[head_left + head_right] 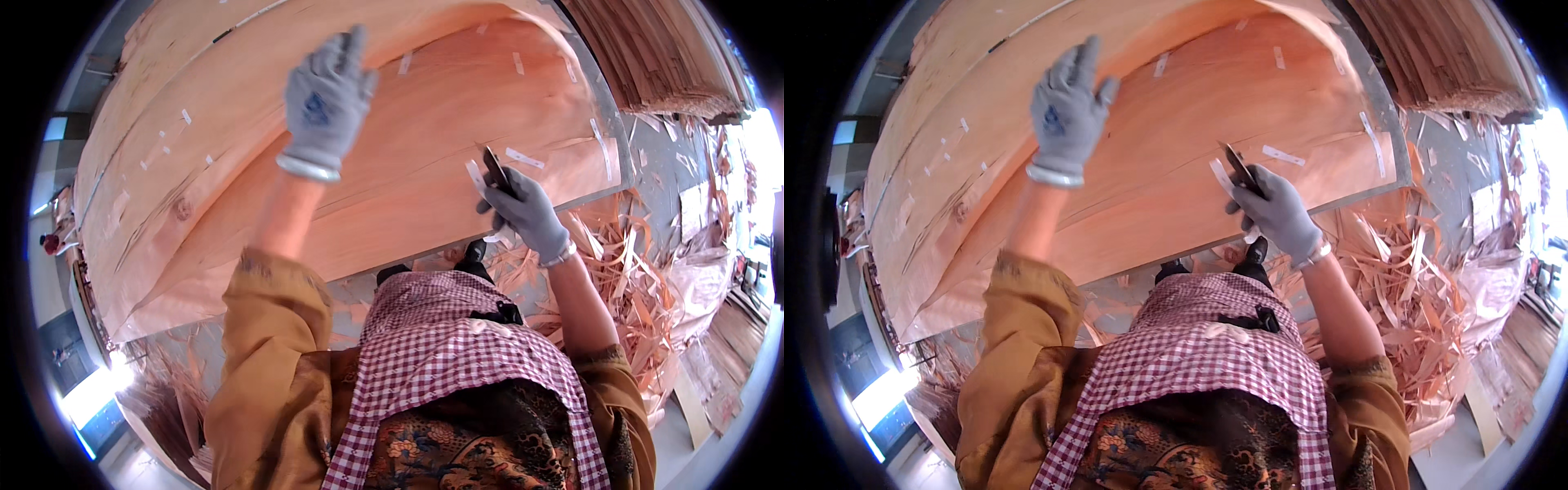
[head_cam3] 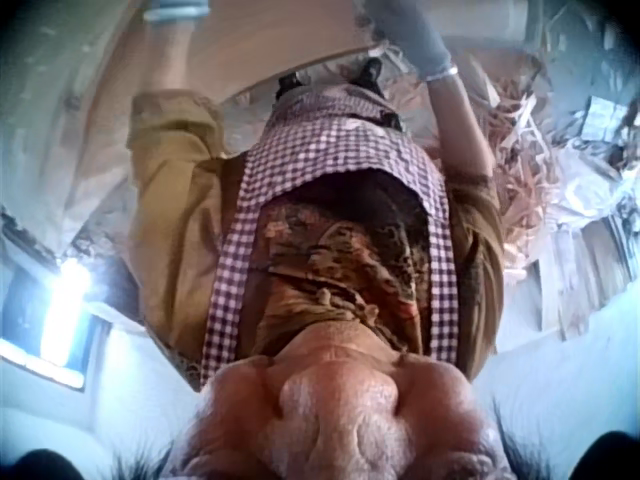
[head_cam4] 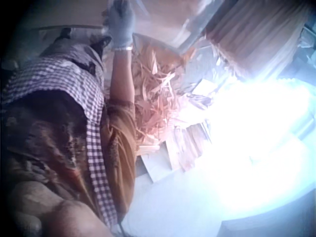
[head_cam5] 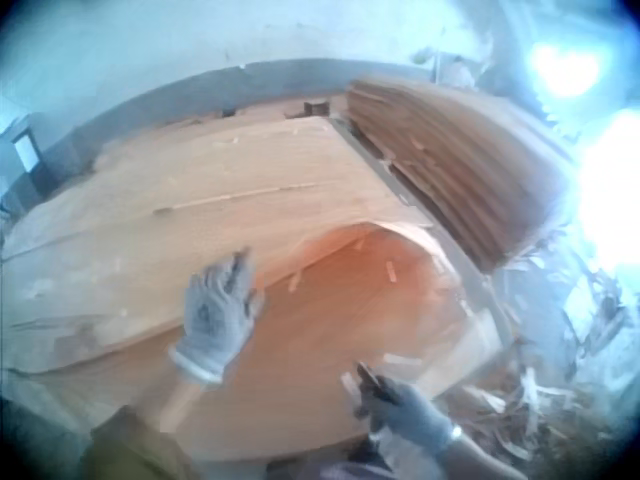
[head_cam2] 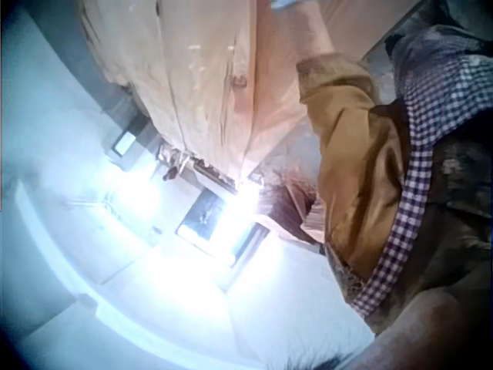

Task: The person trims and cuts sheets of wood veneer on a large work surface using a utility knife.

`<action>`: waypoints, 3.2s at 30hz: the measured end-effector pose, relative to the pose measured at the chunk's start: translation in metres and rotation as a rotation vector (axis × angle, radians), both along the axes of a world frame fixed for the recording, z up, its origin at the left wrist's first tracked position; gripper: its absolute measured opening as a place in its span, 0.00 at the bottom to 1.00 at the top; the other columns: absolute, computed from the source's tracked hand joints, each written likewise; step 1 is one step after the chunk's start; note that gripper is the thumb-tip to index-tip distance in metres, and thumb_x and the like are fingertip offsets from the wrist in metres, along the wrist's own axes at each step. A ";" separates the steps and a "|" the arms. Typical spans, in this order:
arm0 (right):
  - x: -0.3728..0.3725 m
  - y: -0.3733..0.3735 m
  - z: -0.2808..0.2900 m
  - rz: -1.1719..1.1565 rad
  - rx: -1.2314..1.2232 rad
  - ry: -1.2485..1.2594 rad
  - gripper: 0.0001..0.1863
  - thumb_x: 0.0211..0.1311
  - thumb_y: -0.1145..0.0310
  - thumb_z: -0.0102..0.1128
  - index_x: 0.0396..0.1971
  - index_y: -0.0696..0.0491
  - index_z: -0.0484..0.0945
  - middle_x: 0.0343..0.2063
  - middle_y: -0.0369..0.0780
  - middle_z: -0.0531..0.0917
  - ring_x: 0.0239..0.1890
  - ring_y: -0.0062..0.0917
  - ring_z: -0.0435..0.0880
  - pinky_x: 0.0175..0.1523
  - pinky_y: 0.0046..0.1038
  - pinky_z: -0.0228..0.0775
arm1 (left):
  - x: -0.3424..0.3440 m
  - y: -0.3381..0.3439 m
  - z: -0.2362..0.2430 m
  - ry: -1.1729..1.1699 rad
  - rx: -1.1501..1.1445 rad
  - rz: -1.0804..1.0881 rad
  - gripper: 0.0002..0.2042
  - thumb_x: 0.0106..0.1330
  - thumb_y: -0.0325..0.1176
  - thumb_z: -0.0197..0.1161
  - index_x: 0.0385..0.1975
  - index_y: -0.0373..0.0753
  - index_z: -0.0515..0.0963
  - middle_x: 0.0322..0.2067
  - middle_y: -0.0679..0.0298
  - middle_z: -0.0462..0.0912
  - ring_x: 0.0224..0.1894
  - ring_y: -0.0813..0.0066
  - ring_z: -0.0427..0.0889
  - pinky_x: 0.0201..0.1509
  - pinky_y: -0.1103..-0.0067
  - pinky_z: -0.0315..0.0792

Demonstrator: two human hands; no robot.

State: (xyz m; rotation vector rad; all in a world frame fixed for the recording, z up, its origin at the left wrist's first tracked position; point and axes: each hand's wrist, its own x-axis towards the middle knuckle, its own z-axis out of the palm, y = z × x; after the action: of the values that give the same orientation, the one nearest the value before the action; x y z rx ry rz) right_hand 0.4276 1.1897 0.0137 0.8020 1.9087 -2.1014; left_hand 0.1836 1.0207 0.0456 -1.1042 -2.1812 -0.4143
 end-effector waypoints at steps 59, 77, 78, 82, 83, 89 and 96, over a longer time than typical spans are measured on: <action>0.026 -0.008 -0.043 -0.157 0.151 -0.051 0.06 0.65 0.71 0.56 0.35 0.57 0.74 0.20 0.38 0.79 0.15 0.18 0.75 0.20 0.18 0.67 | 0.142 0.049 -0.125 -0.342 -0.312 -0.444 0.20 0.60 0.42 0.57 0.52 0.45 0.76 0.56 0.66 0.75 0.61 0.66 0.70 0.66 0.66 0.60; -0.094 -0.294 -0.006 0.340 0.072 0.026 0.13 0.67 0.68 0.54 0.45 0.62 0.75 0.25 0.36 0.80 0.22 0.15 0.77 0.27 0.19 0.70 | 0.079 -0.467 -0.062 -0.490 -0.314 0.327 0.25 0.64 0.40 0.57 0.60 0.38 0.69 0.63 0.57 0.68 0.67 0.58 0.62 0.71 0.60 0.51; -0.113 -0.317 0.000 0.370 0.070 0.000 0.14 0.67 0.67 0.54 0.45 0.62 0.75 0.25 0.37 0.80 0.21 0.15 0.77 0.27 0.20 0.70 | 0.077 -0.473 -0.064 -0.502 -0.339 0.310 0.25 0.65 0.42 0.57 0.61 0.38 0.69 0.63 0.57 0.67 0.67 0.58 0.62 0.71 0.60 0.51; -0.172 -0.395 -0.023 0.520 -0.002 0.096 0.12 0.66 0.68 0.52 0.44 0.60 0.75 0.26 0.37 0.80 0.20 0.16 0.78 0.26 0.21 0.72 | 0.066 -0.490 -0.071 -0.542 -0.442 0.289 0.28 0.65 0.46 0.55 0.62 0.36 0.67 0.64 0.55 0.65 0.68 0.58 0.61 0.72 0.61 0.50; -0.186 -0.413 -0.028 0.505 -0.053 0.082 0.12 0.65 0.69 0.52 0.44 0.60 0.75 0.26 0.38 0.80 0.20 0.16 0.78 0.25 0.21 0.72 | 0.062 -0.492 -0.074 -0.551 -0.466 0.297 0.29 0.66 0.47 0.54 0.62 0.35 0.66 0.65 0.55 0.65 0.68 0.58 0.61 0.72 0.61 0.50; -0.243 -0.470 -0.049 0.481 0.022 0.015 0.08 0.62 0.74 0.53 0.39 0.60 0.73 0.24 0.40 0.81 0.18 0.20 0.79 0.24 0.24 0.73 | 0.055 -0.503 -0.085 -0.607 -0.347 0.252 0.28 0.67 0.46 0.52 0.63 0.35 0.64 0.65 0.53 0.65 0.68 0.57 0.61 0.72 0.62 0.49; -0.237 -0.470 -0.038 0.566 0.332 0.037 0.10 0.61 0.69 0.56 0.33 0.61 0.70 0.22 0.42 0.81 0.19 0.24 0.81 0.24 0.27 0.74 | 0.024 -0.477 -0.084 -0.568 -0.317 0.164 0.22 0.67 0.41 0.53 0.58 0.36 0.71 0.61 0.54 0.69 0.65 0.56 0.66 0.69 0.61 0.56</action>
State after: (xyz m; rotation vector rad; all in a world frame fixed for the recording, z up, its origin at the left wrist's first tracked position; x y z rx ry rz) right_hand 0.1905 0.7196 -0.0244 0.2191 2.2050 -1.4966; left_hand 0.2076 0.5436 -0.0387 -1.0443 -2.8957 -0.3446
